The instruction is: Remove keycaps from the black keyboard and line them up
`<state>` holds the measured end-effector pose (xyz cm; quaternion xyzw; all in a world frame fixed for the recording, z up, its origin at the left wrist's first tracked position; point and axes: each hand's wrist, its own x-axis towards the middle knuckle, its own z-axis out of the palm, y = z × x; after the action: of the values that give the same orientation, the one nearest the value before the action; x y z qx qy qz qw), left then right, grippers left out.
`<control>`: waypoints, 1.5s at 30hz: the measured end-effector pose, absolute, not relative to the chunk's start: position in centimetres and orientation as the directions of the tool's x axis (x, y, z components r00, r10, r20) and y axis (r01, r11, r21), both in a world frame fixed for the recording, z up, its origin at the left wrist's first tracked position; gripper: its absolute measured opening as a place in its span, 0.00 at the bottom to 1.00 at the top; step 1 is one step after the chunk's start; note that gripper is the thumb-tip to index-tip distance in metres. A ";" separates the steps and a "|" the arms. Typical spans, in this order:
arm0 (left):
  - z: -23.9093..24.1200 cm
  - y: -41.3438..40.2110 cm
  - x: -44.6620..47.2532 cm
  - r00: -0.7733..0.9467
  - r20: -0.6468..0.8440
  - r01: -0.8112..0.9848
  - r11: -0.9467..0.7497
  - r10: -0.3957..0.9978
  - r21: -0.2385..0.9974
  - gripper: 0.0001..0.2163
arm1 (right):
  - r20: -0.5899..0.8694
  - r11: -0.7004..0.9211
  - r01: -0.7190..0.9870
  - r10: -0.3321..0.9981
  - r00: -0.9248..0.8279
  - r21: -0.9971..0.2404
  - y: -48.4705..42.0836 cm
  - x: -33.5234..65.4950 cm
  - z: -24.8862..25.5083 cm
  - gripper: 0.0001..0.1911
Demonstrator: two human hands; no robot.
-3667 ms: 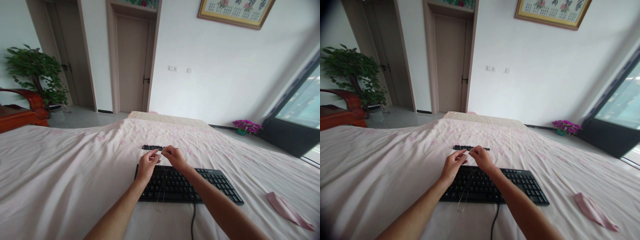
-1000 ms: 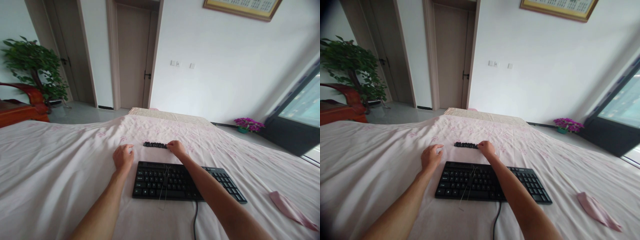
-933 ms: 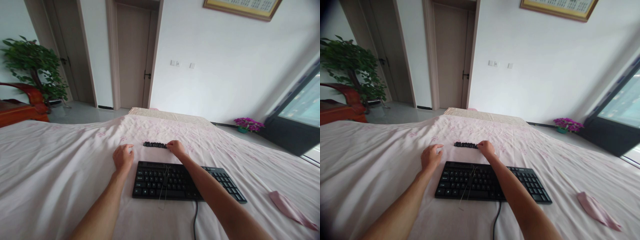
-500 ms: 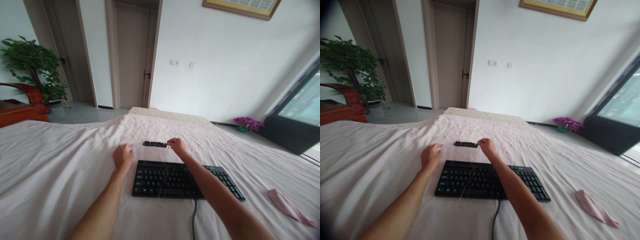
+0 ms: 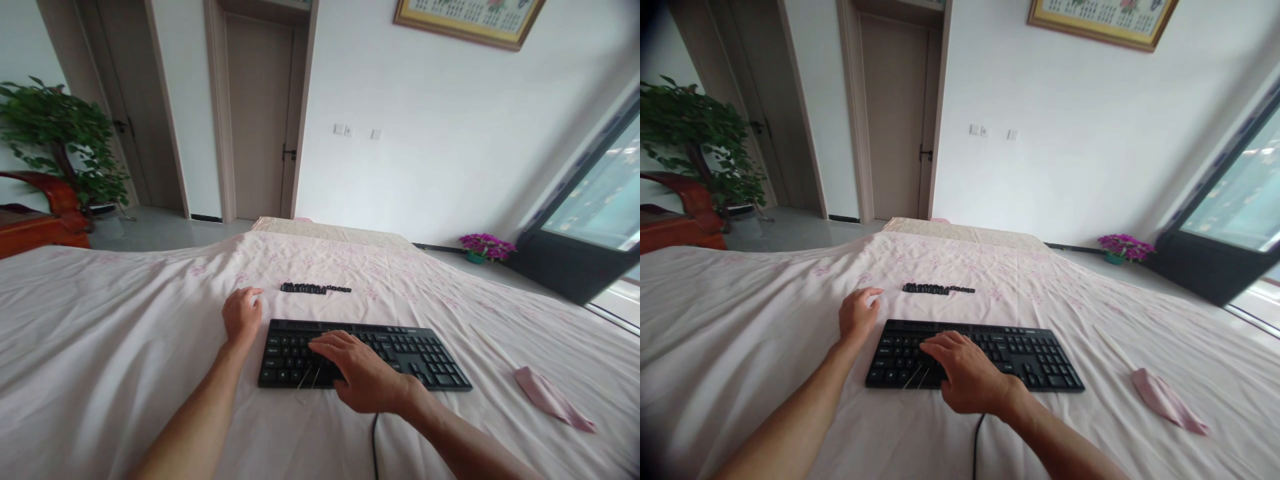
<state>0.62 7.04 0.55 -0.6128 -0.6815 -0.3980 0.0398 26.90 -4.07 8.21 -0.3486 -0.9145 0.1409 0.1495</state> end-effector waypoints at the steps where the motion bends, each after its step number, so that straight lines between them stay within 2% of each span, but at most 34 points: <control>1: 0.6 6.9 0.7 -0.240 0.548 0.867 -0.076 0.801 0.492 0.14 | 0.180 0.714 0.608 0.687 -0.704 -0.346 -4.4 26.8 8.1 0.37; 6: 0.6 6.8 0.7 -0.238 0.553 0.860 -0.091 0.798 0.502 0.14 | 0.236 0.672 0.680 0.740 -0.629 -0.293 -5.6 26.2 6.1 0.17; 9: 0.8 6.8 0.7 -0.224 0.556 0.853 -0.115 0.801 0.510 0.14 | 0.286 0.681 0.678 0.732 -0.619 -0.276 -6.3 26.2 5.2 0.11; 12: 1.5 6.6 1.5 -0.187 0.568 0.833 -0.178 0.801 0.524 0.13 | 0.356 0.676 0.647 0.736 -0.575 -0.352 -6.3 26.6 5.7 0.08; 15: 2.8 6.0 3.4 -0.137 0.554 0.778 -0.257 0.821 0.574 0.14 | 0.450 0.601 0.618 0.796 -0.405 -0.506 -4.6 27.3 7.1 0.08; 19: 4.2 4.4 7.0 0.015 0.454 0.611 -0.368 0.891 0.701 0.12 | 0.516 0.506 0.646 0.833 -0.197 -0.571 -0.9 28.5 8.4 0.09; 22: 4.6 2.9 9.4 0.147 0.430 0.504 -0.442 0.891 0.742 0.11 | 0.461 0.436 0.566 0.881 -0.108 -0.700 0.7 28.9 8.2 0.12; 25: 4.3 1.9 10.8 0.227 0.384 0.475 -0.446 0.895 0.759 0.10 | 0.400 0.397 0.489 0.911 -0.103 -0.777 0.7 28.7 7.5 0.13; 33: 3.4 1.4 11.7 0.286 0.260 0.578 -0.382 0.923 0.721 0.11 | 0.358 0.400 0.454 0.916 -0.179 -0.796 0.5 28.8 5.8 0.13; 40: 3.3 1.5 12.3 0.323 0.247 0.683 -0.406 0.913 0.607 0.11 | 0.352 0.424 0.449 0.905 -0.239 -0.787 0.6 29.0 4.7 0.11; 45: 3.5 1.3 12.6 0.324 0.228 0.738 -0.396 0.918 0.546 0.09 | 0.408 0.493 0.445 0.869 -0.279 -0.748 0.7 29.0 4.4 0.09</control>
<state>12.63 1.28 3.55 -0.7948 -0.5210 -0.2579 -0.1745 28.97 0.65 4.39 -0.4336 -0.7577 0.2558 0.4154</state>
